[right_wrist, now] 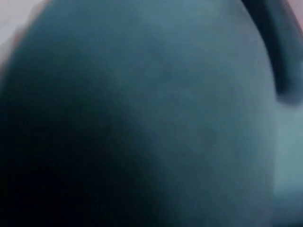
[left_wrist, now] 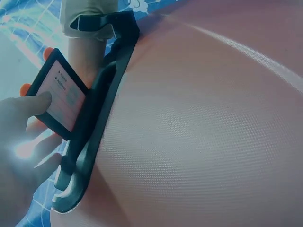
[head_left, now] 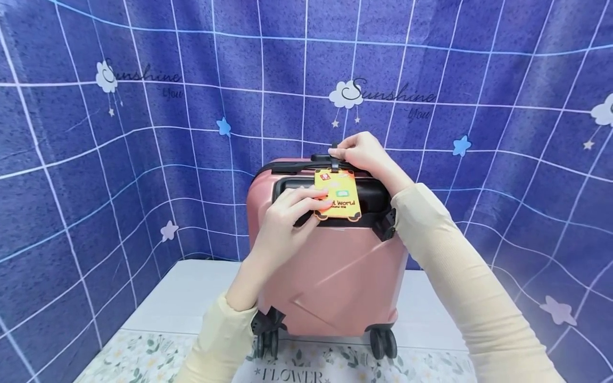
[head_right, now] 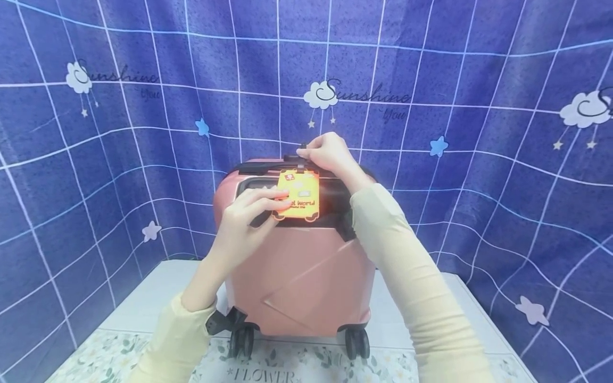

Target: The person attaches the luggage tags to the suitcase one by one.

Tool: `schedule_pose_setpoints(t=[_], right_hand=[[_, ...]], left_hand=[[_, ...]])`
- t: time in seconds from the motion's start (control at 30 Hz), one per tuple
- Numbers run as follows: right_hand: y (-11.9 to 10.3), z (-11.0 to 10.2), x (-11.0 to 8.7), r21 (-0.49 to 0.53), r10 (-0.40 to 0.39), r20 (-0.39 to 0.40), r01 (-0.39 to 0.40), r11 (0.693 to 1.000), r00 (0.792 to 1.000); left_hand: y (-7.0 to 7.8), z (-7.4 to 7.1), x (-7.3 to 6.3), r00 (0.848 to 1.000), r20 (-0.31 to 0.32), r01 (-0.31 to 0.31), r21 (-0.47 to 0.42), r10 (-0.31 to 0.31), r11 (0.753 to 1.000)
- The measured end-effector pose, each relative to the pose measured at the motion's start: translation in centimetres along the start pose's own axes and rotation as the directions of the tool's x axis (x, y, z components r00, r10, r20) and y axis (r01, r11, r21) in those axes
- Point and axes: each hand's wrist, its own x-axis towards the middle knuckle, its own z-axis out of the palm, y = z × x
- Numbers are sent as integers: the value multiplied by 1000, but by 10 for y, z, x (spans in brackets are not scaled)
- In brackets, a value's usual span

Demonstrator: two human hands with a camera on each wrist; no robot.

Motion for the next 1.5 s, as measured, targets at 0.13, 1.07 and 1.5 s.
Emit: schedule_pose_setpoints(t=[0.13,1.07,1.5], right_hand=[[-1,2,2,-6,8,-25,-8,1000,1000],[8,5,3,-53,-19,-103,14,999,995],[12,7,1,-28,-110,-165,107,994,980]], left_hand=[[-5,-3,0,1000,-7,-15,-47,15,999],[-9,3,-5,997,58,62,-122,-55,991],[-10,6,-7,998,25,62,-132,-59,989]])
